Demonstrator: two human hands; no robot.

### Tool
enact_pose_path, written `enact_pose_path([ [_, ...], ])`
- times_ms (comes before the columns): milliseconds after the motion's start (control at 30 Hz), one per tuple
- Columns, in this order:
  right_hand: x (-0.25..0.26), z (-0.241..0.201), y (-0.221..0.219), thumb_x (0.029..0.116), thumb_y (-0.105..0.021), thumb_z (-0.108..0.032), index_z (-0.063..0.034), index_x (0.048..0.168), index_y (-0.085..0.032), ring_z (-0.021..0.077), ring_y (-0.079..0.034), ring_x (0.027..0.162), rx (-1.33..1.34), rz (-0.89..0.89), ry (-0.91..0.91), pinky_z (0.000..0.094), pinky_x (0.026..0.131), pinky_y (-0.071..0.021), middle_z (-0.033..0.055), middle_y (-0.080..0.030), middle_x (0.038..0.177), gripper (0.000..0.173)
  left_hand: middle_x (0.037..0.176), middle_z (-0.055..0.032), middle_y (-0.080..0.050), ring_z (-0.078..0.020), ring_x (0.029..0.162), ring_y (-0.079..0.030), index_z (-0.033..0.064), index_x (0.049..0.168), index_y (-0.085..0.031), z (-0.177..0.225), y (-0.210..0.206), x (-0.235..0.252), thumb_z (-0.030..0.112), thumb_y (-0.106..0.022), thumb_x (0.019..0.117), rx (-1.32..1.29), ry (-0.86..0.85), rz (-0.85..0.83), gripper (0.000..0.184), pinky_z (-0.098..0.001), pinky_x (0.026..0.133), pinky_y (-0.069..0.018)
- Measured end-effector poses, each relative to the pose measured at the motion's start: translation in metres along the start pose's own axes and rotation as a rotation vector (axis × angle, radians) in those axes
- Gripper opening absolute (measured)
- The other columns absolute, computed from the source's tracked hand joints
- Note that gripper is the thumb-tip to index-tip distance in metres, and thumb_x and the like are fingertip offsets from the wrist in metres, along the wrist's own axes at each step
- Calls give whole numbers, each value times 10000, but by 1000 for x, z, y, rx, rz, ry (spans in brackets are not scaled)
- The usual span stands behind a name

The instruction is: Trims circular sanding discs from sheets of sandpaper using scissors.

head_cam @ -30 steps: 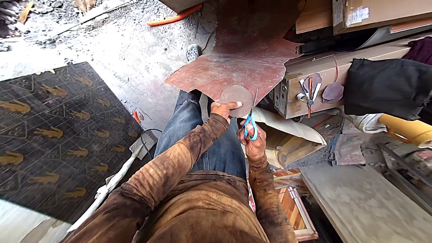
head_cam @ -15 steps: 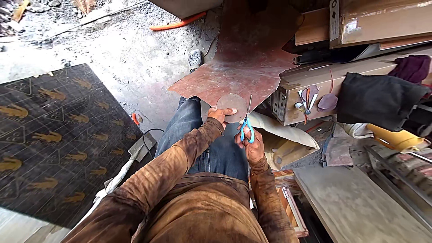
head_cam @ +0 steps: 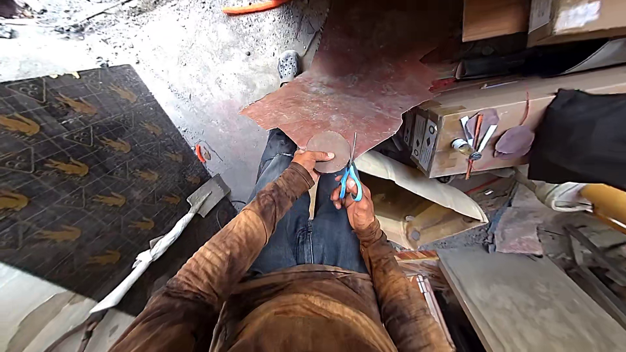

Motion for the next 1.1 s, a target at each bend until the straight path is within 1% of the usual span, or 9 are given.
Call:
enact_pose_path([
  [133, 7, 26, 10, 1020, -504, -439, 52, 1181, -556, 123, -659, 652, -77, 5, -13, 265, 557, -555, 27, -688, 802, 519, 1045, -202, -689, -300, 865, -704, -13, 1250, -521, -29, 19, 17, -171, -689, 815, -86, -47, -14, 492, -477, 751, -611],
  [367, 19, 66, 17, 989, -559, -566, 32, 1165, -590, 100, -620, 629, -122, -27, 45, 250, 556, -521, -9, -662, 754, 625, 1025, -198, -701, -294, 877, -708, -36, 1210, -554, -37, 45, 49, -245, -708, 725, -74, -149, -27, 551, -472, 780, -618],
  [467, 24, 71, 16, 988, -605, -503, 17, 1147, -620, 64, -592, 602, -83, -35, 56, 225, 552, -502, -39, -640, 714, 544, 1034, -195, -708, -296, 890, -711, -33, 1193, -575, -39, 53, 57, -236, -706, 725, -112, -173, -43, 527, -478, 790, -616],
  [567, 23, 74, 13, 1004, -614, -314, 29, 1114, -640, 43, -565, 562, -78, -14, 30, 202, 519, -472, -42, -622, 673, 361, 1009, -196, -705, -289, 860, -711, -37, 1175, -571, -36, 60, 59, -247, -704, 727, -105, -158, 25, 512, -464, 764, -619],
  [667, 16, 79, 7, 1015, -599, -267, 39, 1105, -639, 41, -552, 534, -67, 12, -13, 191, 494, -455, -28, -619, 652, 321, 1009, -206, -695, -293, 854, -708, -48, 1182, -555, -36, 64, 57, -263, -692, 724, -85, -137, 82, 525, -458, 752, -622],
  [833, 11, 93, 1, 1022, -580, -216, 40, 1112, -622, 45, -556, 514, -30, 36, -83, 186, 468, -456, -11, -626, 655, 275, 994, -199, -693, -275, 852, -708, -53, 1174, -545, -41, 74, 63, -267, -664, 737, -73, -141, 41, 501, -446, 765, -623],
  [900, 11, 102, 2, 1021, -594, -238, 42, 1132, -612, 50, -565, 522, 3, 38, -102, 191, 470, -464, -4, -634, 670, 302, 986, -197, -691, -276, 846, -705, -48, 1176, -537, -45, 80, 68, -269, -647, 749, -98, -134, 20, 493, -453, 768, -621],
  [1033, 21, 118, -3, 997, -577, -498, 37, 1178, -579, 88, -610, 575, 24, 40, -133, 229, 511, -507, 7, -662, 719, 565, 953, -190, -703, -276, 831, -714, -50, 1150, -540, -53, 93, 81, -267, -629, 748, -142, -152, -18, 465, -456, 766, -626],
  [1100, 26, 125, -5, 992, -566, -545, 43, 1181, -574, 99, -624, 597, 10, 45, -134, 233, 521, -515, 21, -673, 749, 617, 964, -179, -705, -270, 842, -709, -41, 1153, -554, -57, 99, 85, -269, -628, 753, -143, -157, -23, 467, -455, 777, -620],
])
Point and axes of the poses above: each hand's wrist, its own x-axis towards the middle knuckle, its own y-axis out of the back of the hand, z = x × y, the point moved 4 cm from there along x, towards the middle knuckle
